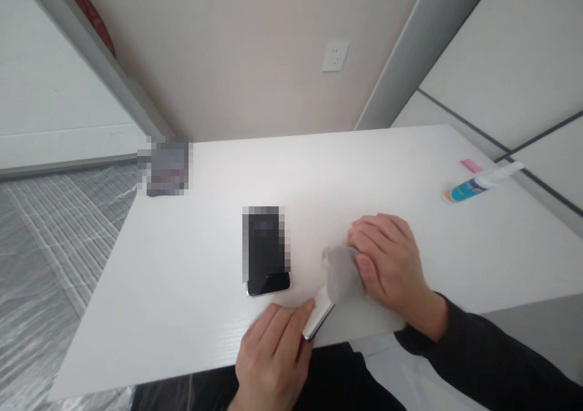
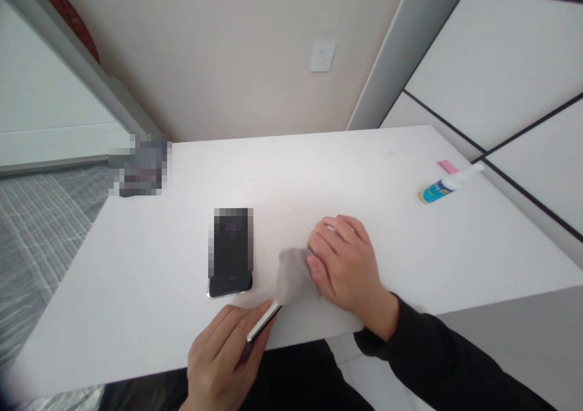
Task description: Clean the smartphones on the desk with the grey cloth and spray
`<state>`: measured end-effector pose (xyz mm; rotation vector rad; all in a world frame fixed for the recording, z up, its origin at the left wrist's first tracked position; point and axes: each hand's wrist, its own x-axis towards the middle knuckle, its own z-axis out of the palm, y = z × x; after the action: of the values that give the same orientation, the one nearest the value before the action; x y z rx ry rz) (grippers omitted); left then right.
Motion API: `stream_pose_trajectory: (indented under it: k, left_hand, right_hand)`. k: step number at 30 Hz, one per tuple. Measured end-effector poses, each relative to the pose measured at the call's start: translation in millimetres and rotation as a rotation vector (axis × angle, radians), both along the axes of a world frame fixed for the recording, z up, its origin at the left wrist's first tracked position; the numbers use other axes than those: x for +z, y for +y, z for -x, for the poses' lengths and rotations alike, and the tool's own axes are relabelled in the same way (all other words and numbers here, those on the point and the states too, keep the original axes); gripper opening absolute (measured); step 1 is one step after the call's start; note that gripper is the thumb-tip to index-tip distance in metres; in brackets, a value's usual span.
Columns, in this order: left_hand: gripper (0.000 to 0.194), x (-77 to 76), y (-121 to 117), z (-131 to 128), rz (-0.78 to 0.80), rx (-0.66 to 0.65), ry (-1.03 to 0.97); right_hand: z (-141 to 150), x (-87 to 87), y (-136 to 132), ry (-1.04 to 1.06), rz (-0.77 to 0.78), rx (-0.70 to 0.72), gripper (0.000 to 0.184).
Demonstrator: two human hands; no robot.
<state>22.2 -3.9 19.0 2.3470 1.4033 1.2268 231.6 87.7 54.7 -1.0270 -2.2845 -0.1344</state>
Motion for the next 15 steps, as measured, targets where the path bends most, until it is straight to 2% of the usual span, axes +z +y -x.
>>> stream_pose_trajectory:
  k: [2, 5, 8, 10, 12, 13, 15]
  left_hand:
    - [0.016, -2.0, -2, 1, -0.011, -0.012, -0.014]
    - [0.02, -4.6, -3, 6, -0.028, -0.037, -0.043]
    - [0.018, -4.3, -1, 8, -0.005, -0.055, -0.021]
    - [0.03, -3.9, 1, 7, -0.011, -0.048, -0.003]
    - [0.037, -4.9, 0, 5, -0.033, -0.035, -0.008]
    - [0.035, -5.8, 0, 4, -0.044, -0.034, -0.017]
    - [0.023, -8.1, -3, 5, -0.063, -0.041, -0.046]
  right_hand:
    - [17, -1.0, -19, 0.059, 0.048, 0.088, 0.046]
    - [38, -2.8, -35, 0.065, 0.022, 0.254, 0.055]
    - [24, -0.9, -17, 0.014, 0.017, 0.168, 0.061]
    - [8, 2.6, -2, 0.0, 0.062, 0.042, 0.054]
    - [3, 5.3, 0, 0.032, 0.086, -0.03, 0.044]
    - [6, 5.7, -5, 0.058, 0.097, -0.012, 0.041]
    - [20, 4.6, -19, 0.09, 0.1, 0.116, 0.04]
